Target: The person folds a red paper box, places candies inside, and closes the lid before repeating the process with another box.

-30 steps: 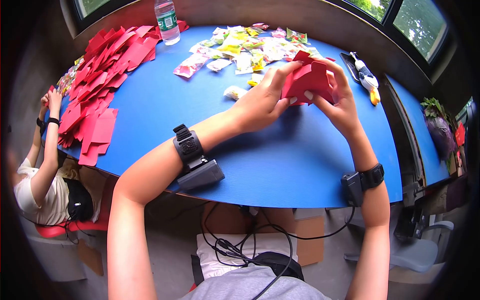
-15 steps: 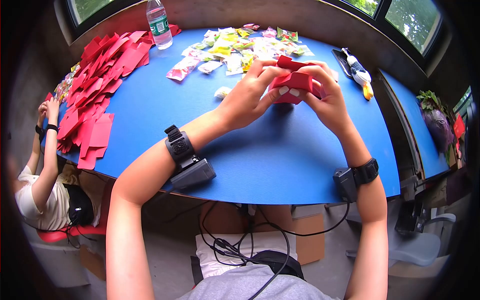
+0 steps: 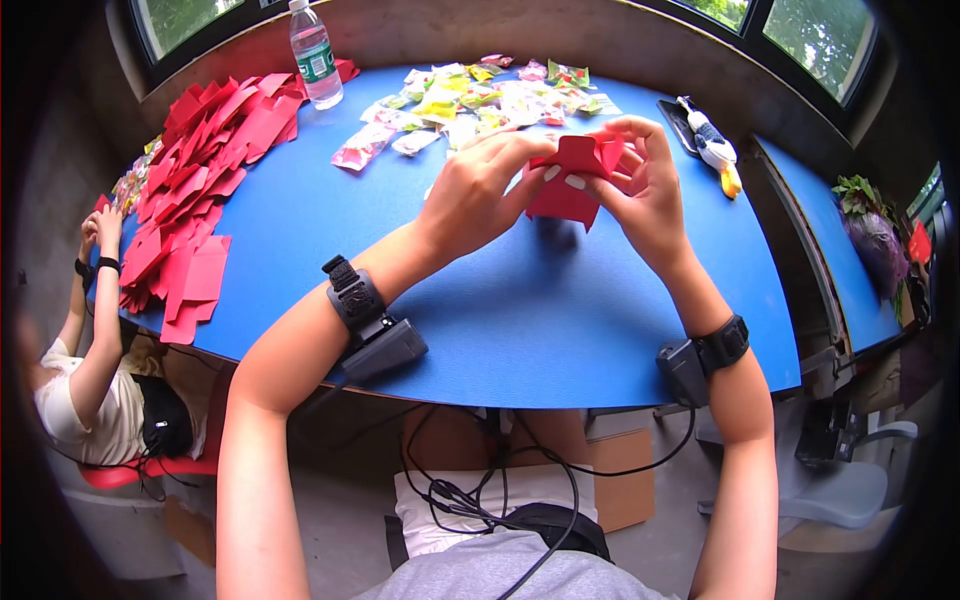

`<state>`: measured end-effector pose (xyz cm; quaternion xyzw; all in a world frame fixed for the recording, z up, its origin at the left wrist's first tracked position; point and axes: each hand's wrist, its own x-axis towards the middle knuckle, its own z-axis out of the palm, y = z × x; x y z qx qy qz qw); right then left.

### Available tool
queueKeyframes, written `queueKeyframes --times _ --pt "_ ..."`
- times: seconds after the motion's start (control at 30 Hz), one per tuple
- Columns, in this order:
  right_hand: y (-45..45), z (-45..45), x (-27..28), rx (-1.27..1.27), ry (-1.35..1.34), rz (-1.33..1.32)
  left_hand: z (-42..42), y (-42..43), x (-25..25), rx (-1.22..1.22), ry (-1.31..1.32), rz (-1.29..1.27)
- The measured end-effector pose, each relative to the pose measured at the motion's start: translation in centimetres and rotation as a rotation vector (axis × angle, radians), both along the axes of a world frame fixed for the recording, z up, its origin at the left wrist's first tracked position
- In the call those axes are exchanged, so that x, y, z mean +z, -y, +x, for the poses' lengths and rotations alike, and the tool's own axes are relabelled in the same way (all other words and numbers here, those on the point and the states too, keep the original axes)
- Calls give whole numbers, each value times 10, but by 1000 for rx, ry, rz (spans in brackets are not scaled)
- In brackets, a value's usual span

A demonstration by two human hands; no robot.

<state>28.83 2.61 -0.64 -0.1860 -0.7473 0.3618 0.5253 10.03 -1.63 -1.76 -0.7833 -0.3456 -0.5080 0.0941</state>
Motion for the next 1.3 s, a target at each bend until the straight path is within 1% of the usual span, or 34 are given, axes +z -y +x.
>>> queueKeyframes --times 0.03,0.07,0.1,0.13,0.17,0.27,0.3,0.33,0.4,0.43,0.5,0.53,0.57,0.6,0.67,0.7,0.77,0.93,1.0,1.07,1.23,1.3 --pt "1 0 1 -16 -37 -49 2 2 1 -2 0 0" --pt "-1 1 -3 -18 -37 -47 3 5 2 -36 54 -80" --pt "-8 1 -10 -18 39 33 4 6 4 -69 108 -159" --pt "-13 2 -17 -19 116 112 4 3 1 -70 108 -157" --pt "-17 4 -22 -35 182 197 3 -1 -4 -96 131 -124" --pt "-12 0 -20 27 259 165 -1 -7 -4 -146 185 -70" --pt "-4 -1 -14 70 234 58 -4 -5 -3 -113 108 2" --pt "-3 0 -12 70 234 58 -7 -4 -2 -80 31 73" --pt "-4 0 -10 37 234 285 -6 -1 0 -92 17 49" --pt "-3 1 -7 36 233 285 -2 1 4 -95 57 12" --pt "-2 3 -3 -214 347 593 3 1 3 -98 98 -24" --pt "-2 3 -4 -214 347 593 5 0 -1 -126 197 -152" --pt "-3 2 -5 -255 340 666 6 -1 -4 -153 297 -281" --pt "-3 2 -6 -295 332 739 7 2 -3 -151 297 -283" --pt "-5 0 -9 -318 322 744 9 7 0 -198 454 -488" --pt "-5 -2 -10 -342 312 750 9 7 -2 -194 454 -486" --pt "-5 -2 -10 -359 324 775 9 4 -5 -92 477 -528" --pt "-5 -2 -10 -422 361 860 11 6 -8 -30 512 -512" --pt "-3 -3 -7 -429 380 903 8 4 -8 -3 469 -483" --pt "-4 -4 -8 -448 390 915 10 4 -7 -4 503 -460" --pt "-3 -4 -9 -471 423 946 5 -1 -11 -10 462 -536" --pt "-2 -5 -9 -474 426 952 3 -3 -10 -9 449 -522"
